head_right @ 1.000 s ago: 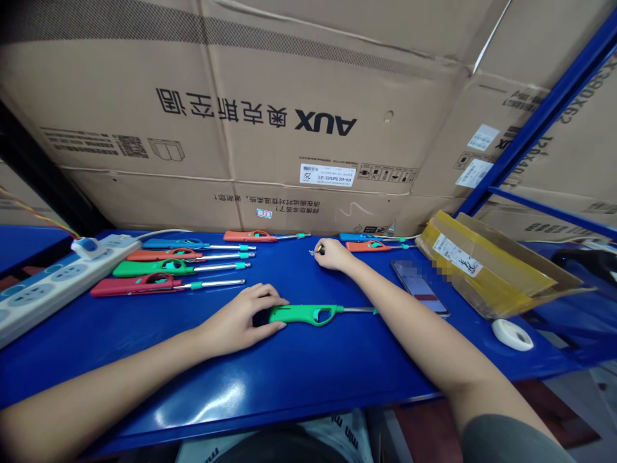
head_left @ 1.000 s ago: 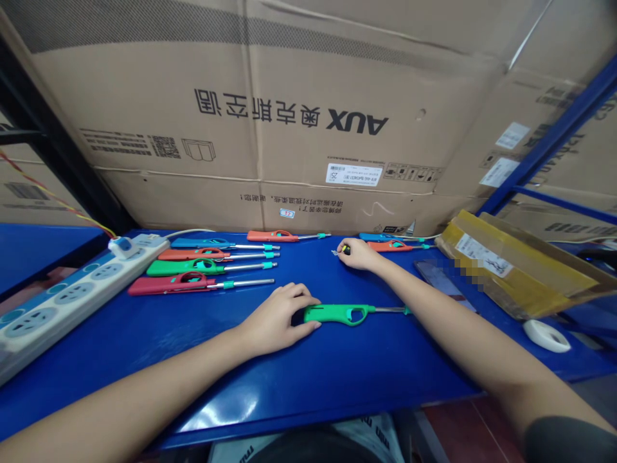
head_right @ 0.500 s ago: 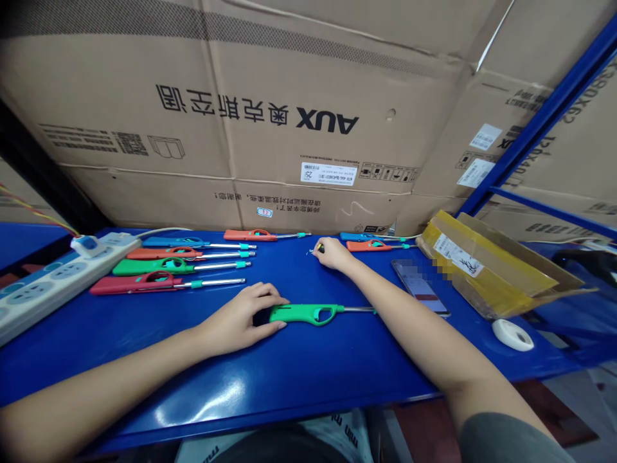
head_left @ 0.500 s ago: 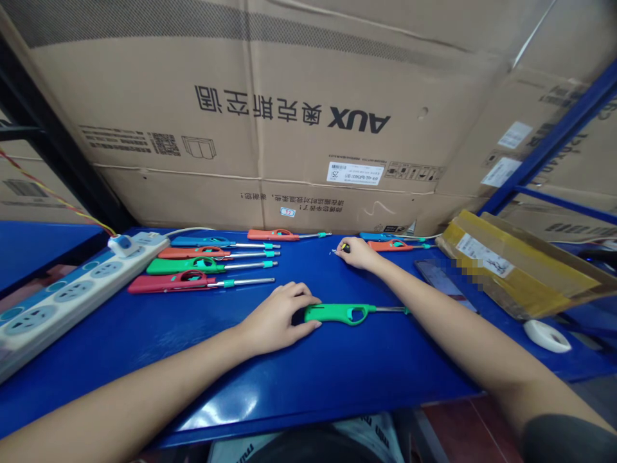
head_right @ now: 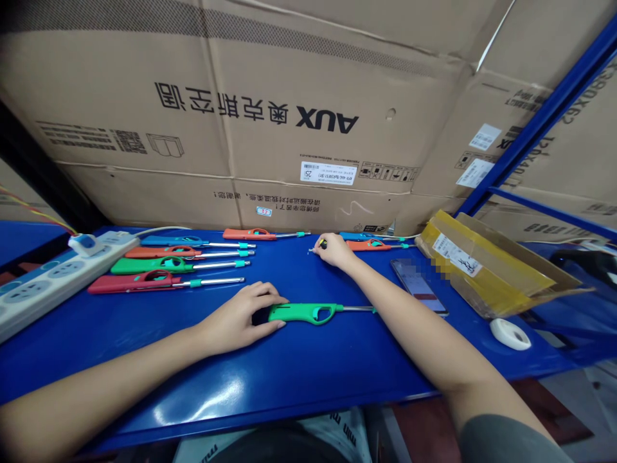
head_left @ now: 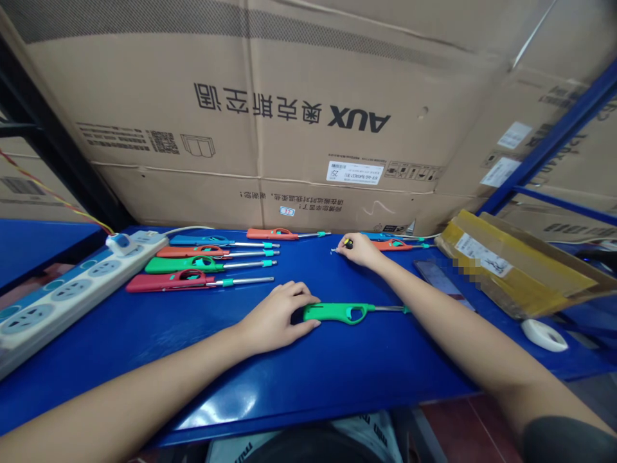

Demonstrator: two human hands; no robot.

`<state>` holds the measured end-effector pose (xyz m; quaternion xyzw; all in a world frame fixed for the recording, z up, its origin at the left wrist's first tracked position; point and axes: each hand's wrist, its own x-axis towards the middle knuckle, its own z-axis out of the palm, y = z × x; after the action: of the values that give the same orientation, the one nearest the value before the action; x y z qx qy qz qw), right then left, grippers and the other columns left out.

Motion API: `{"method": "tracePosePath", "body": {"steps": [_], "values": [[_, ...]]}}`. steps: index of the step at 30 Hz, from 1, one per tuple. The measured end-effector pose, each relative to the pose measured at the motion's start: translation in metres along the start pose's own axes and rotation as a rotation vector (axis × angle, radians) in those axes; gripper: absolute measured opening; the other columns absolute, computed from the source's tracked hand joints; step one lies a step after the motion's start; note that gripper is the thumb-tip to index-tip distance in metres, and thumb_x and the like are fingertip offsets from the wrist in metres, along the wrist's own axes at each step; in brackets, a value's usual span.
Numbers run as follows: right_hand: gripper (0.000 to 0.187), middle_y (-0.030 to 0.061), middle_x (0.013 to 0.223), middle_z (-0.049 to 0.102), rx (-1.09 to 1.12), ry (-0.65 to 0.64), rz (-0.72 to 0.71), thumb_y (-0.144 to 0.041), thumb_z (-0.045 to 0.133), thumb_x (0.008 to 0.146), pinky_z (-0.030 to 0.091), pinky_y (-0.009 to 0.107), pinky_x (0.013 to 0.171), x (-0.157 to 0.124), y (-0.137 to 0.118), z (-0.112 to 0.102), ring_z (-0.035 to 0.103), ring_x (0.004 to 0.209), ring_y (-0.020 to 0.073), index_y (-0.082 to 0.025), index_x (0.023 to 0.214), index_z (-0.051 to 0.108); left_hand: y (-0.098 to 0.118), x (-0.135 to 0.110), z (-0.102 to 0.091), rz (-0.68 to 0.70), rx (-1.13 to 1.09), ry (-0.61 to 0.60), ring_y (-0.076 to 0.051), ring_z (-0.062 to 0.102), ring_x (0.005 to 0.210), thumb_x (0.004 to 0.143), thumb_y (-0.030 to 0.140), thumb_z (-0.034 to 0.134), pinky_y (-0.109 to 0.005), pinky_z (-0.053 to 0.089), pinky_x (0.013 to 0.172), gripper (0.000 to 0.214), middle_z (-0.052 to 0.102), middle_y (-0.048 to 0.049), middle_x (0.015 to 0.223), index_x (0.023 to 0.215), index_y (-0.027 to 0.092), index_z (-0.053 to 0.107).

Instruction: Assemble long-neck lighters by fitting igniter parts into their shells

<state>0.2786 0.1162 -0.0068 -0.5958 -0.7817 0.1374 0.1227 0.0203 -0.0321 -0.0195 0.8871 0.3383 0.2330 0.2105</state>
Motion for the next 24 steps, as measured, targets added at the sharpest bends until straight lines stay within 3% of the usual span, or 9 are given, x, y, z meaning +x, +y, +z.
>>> {"method": "tracePosePath", "body": {"steps": [14, 16, 19, 24], "values": [[0.034, 0.0093, 0.127, 0.062, 0.085, 0.061, -0.008, -0.037, 0.06, 0.098, 0.057, 0.043, 0.09, 0.001, 0.0, -0.001, 0.064, 0.107, 0.0218, -0.018, 0.126, 0.06, -0.001, -0.001, 0.0, -0.002, 0.001, -0.003, -0.025, 0.059, 0.104, 0.093, 0.036, 0.065, -0.042, 0.047, 0.098, 0.033, 0.063, -0.0076, 0.111, 0.123, 0.022, 0.067], [0.029, 0.0085, 0.119, 0.066, 0.106, 0.107, -0.013, -0.035, 0.061, 0.097, 0.057, 0.041, 0.089, -0.003, -0.005, -0.005, 0.066, 0.102, 0.0206, -0.016, 0.119, 0.064, 0.0, -0.001, 0.0, 0.0, -0.002, -0.002, -0.024, 0.059, 0.104, 0.093, 0.036, 0.065, -0.042, 0.047, 0.098, 0.033, 0.063, -0.0078, 0.111, 0.123, 0.021, 0.067], [0.015, 0.0084, 0.096, 0.074, 0.153, 0.192, -0.052, -0.025, 0.061, 0.094, 0.053, 0.036, 0.087, -0.015, -0.017, -0.015, 0.067, 0.09, 0.0199, -0.013, 0.094, 0.071, 0.001, -0.001, 0.001, 0.002, -0.005, 0.003, -0.024, 0.06, 0.104, 0.092, 0.036, 0.067, -0.043, 0.047, 0.099, 0.034, 0.064, -0.0078, 0.111, 0.123, 0.021, 0.067], [0.017, 0.006, 0.082, 0.076, 0.226, 0.244, -0.178, -0.028, 0.061, 0.09, 0.049, 0.031, 0.073, -0.049, -0.04, -0.027, 0.067, 0.076, 0.0201, -0.017, 0.083, 0.071, 0.004, 0.0, 0.005, 0.004, -0.015, 0.013, -0.025, 0.061, 0.104, 0.089, 0.045, 0.071, -0.044, 0.048, 0.098, 0.042, 0.065, -0.0078, 0.111, 0.124, 0.021, 0.068]]}}
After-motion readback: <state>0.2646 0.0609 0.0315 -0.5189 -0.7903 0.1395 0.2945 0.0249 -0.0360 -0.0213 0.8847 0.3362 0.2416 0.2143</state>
